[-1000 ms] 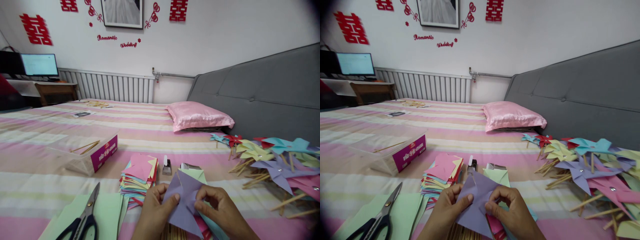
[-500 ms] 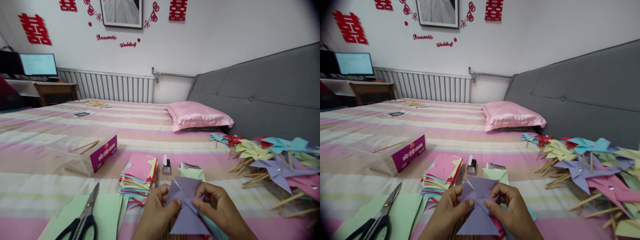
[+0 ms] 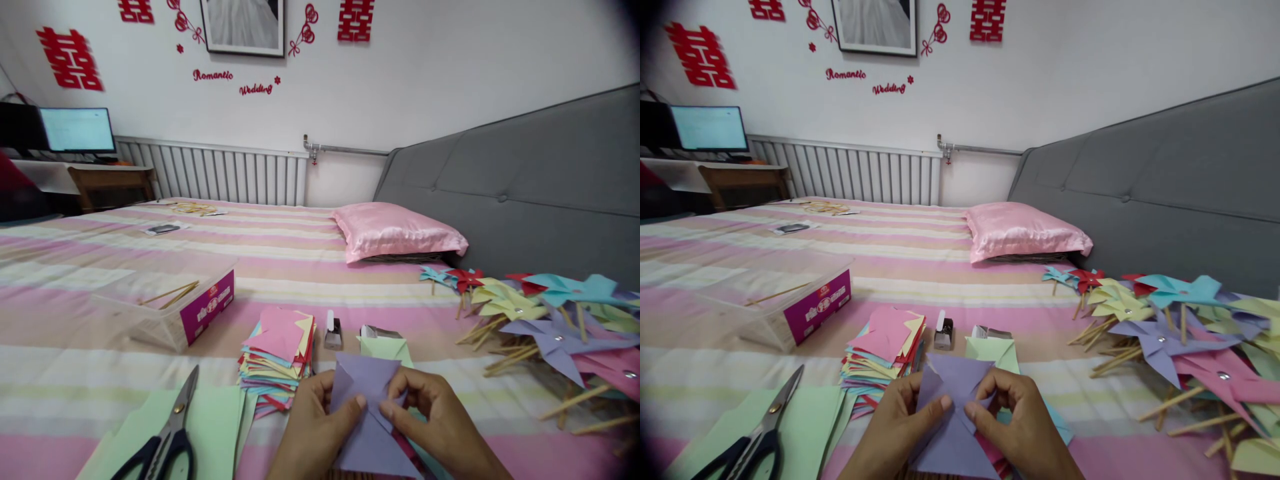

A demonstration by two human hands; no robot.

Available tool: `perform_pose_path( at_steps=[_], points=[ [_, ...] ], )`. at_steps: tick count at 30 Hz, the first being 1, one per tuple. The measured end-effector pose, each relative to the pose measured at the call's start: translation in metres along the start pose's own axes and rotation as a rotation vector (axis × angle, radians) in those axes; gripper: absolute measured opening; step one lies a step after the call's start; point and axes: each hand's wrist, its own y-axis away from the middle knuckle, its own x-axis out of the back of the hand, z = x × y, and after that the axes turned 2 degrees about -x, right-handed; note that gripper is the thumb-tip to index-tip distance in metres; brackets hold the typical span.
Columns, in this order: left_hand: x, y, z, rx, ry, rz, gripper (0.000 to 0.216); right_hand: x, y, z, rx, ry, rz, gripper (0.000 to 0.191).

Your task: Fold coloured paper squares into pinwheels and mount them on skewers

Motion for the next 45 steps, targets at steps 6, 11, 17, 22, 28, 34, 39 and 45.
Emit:
perform_pose_path(
  at_steps=[6,11,17,22,28,34,39,45],
  points=[
    [0.000,0.000,-0.002,0.026,-0.066,0.029,0.035,0.000,0.001,-0.003,-0.001,0.006,-0.001,0.016],
    [-0.003,0.003,0.004,0.030,-0.144,0.042,0.026,-0.001,0.001,-0.005,0.002,0.007,0.007,0.016],
    [-0.005,0.004,0.005,0.044,-0.206,0.045,0.021,-0.001,0.001,-0.005,0.003,0.027,0.018,0.015],
    [-0.004,0.003,0.004,0.055,-0.217,0.045,0.022,-0.002,0.001,-0.006,-0.015,0.014,0.004,0.014],
    [-0.009,0.004,0.005,0.081,-0.185,0.108,0.020,-0.002,0.000,-0.002,0.031,0.115,0.076,0.014],
    [-0.009,0.004,0.008,0.081,-0.115,0.141,0.019,-0.001,0.003,-0.003,0.016,0.030,-0.010,0.015],
    [-0.006,0.002,0.004,0.056,0.020,0.166,0.030,-0.005,0.004,-0.004,-0.019,-0.231,-0.020,0.042],
    [-0.009,0.005,0.008,0.044,0.088,0.141,0.031,-0.003,0.001,0.000,-0.059,-0.349,-0.026,0.071]
  ],
)
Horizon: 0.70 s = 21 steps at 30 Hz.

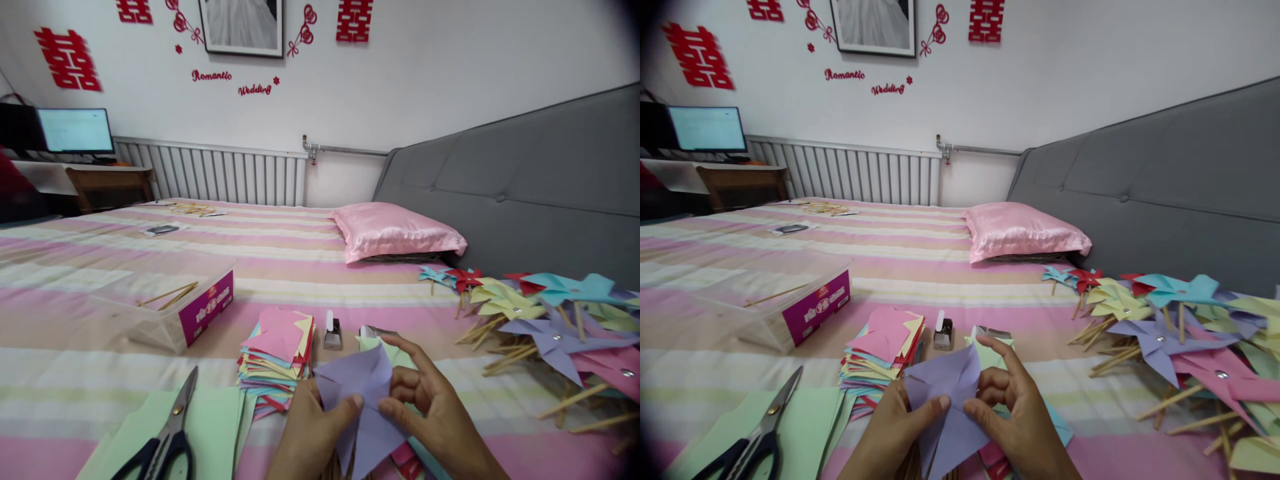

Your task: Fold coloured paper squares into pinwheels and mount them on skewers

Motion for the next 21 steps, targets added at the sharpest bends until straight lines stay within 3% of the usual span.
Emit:
perform_pose_path(
  at_steps=[16,21],
  points=[
    [-0.0011,-0.0001,0.0011,-0.005,-0.003,-0.059,0.026,-0.0019,-0.0016,-0.0025,-0.026,-0.040,0.037,0.056],
    [0.0012,-0.0005,-0.0001,0.001,0.025,0.047,0.020,-0.0025,-0.0028,0.0004,0.056,0.007,0.059,0.056]
  ],
)
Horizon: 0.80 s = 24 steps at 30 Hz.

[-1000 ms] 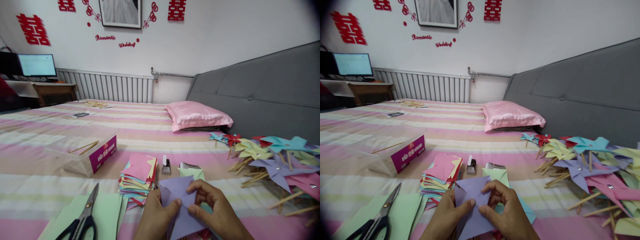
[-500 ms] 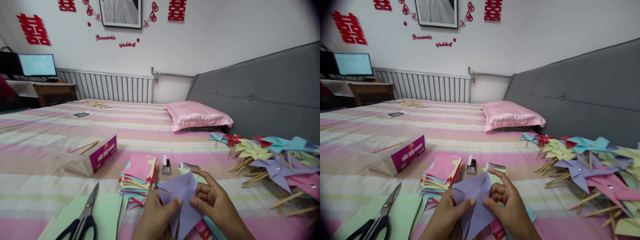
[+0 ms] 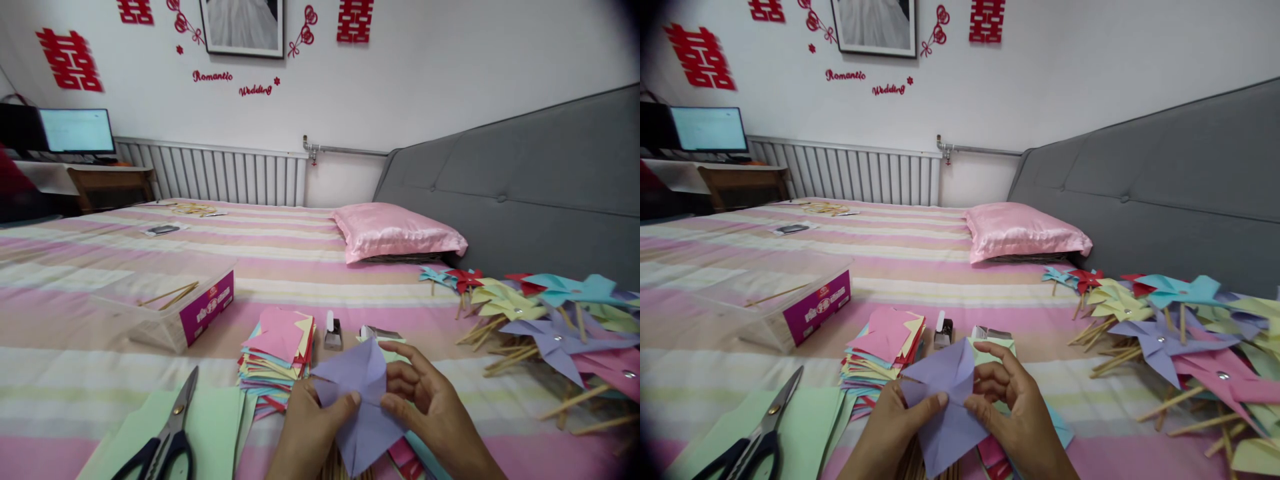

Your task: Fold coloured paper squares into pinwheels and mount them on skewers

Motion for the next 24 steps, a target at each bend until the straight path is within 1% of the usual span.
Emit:
perform_pose_path(
  at_steps=[2,5,7,9,11,13,16,19,21,24],
  points=[
    [0.002,0.000,0.000,-0.006,0.054,0.071,0.021,0.001,0.001,-0.001,0.093,0.081,0.108,0.051],
    [0.005,-0.002,-0.001,0.003,0.136,0.150,0.024,0.004,0.003,-0.002,0.198,0.236,0.323,0.031],
    [0.007,-0.003,-0.001,0.004,0.178,0.180,0.024,0.007,0.006,-0.002,0.226,0.304,0.380,0.019],
    [0.007,-0.003,0.002,-0.012,0.211,0.218,0.023,0.008,0.007,-0.001,0.239,0.358,0.317,0.012],
    [0.005,-0.002,0.006,-0.032,0.240,0.258,0.022,0.007,0.009,0.000,0.251,0.421,0.205,0.011],
    [0.003,0.000,0.010,-0.057,0.275,0.279,0.023,0.003,0.009,0.000,0.271,0.485,0.092,0.013],
    [-0.001,0.001,0.013,-0.070,0.308,0.242,0.020,-0.003,0.010,0.001,0.304,0.547,-0.035,0.022],
    [-0.002,0.001,0.011,-0.061,0.313,0.192,0.019,-0.006,0.009,0.000,0.324,0.534,-0.048,0.026],
    [-0.003,0.001,0.008,-0.060,0.316,0.164,0.020,-0.006,0.008,0.000,0.332,0.517,-0.059,0.021],
    [-0.005,0.001,0.005,-0.053,0.312,0.137,0.017,-0.005,0.005,0.000,0.344,0.524,-0.115,0.013]
  ],
)
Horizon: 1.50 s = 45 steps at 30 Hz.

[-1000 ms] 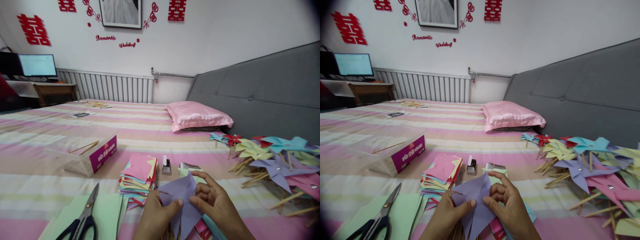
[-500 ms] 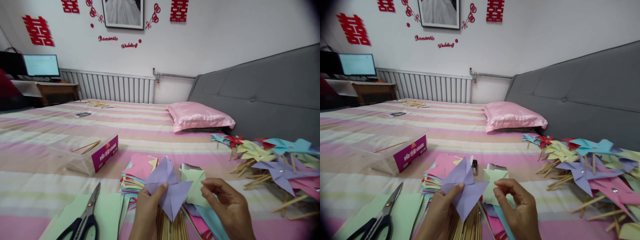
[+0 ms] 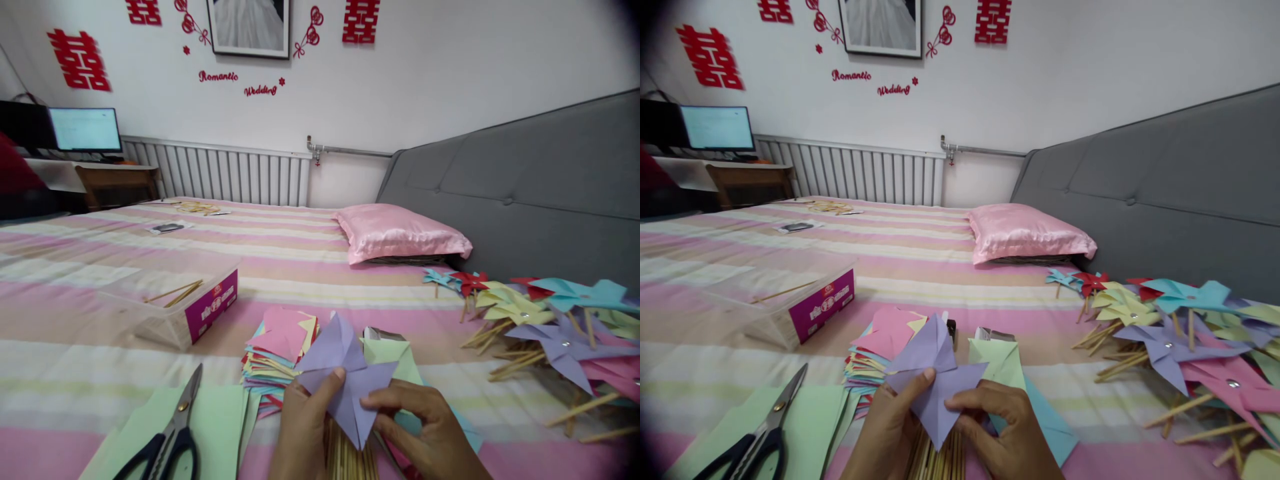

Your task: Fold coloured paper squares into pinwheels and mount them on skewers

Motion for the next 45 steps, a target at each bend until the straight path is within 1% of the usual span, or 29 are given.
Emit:
perform_pose_path(
  at_steps=[6,9,12,17,23,30,32,37,40,45],
  points=[
    [-0.005,0.004,-0.001,0.012,0.007,-0.033,0.022,0.001,-0.002,0.002,-0.024,-0.013,0.033,0.006],
    [-0.007,0.005,-0.002,-0.008,-0.017,-0.023,0.019,0.000,0.000,0.000,-0.079,-0.067,0.083,0.006],
    [-0.006,0.005,-0.004,-0.030,-0.065,-0.017,0.015,-0.002,0.001,-0.002,-0.169,-0.137,0.137,0.009],
    [-0.001,0.001,-0.011,-0.065,-0.161,0.015,0.016,-0.005,0.000,-0.004,-0.244,-0.203,0.122,0.018],
    [0.003,-0.001,-0.015,-0.077,-0.254,-0.026,0.018,-0.005,-0.001,-0.003,-0.273,-0.244,0.094,0.023],
    [-0.004,0.002,-0.010,-0.111,-0.365,0.009,0.020,-0.007,0.000,0.000,-0.326,-0.294,0.116,0.025],
    [-0.004,0.002,-0.009,-0.122,-0.372,-0.001,0.018,-0.008,0.000,-0.001,-0.335,-0.305,0.114,0.026],
    [-0.006,0.002,-0.009,-0.121,-0.355,-0.019,0.014,-0.009,-0.001,-0.003,-0.349,-0.320,0.168,0.028],
    [-0.008,0.004,-0.008,-0.119,-0.357,-0.021,0.013,-0.009,-0.001,-0.003,-0.359,-0.311,0.156,0.029],
    [-0.011,0.008,-0.006,-0.099,-0.350,0.010,0.014,-0.010,0.000,-0.002,-0.392,-0.340,0.193,0.029]
  ],
)
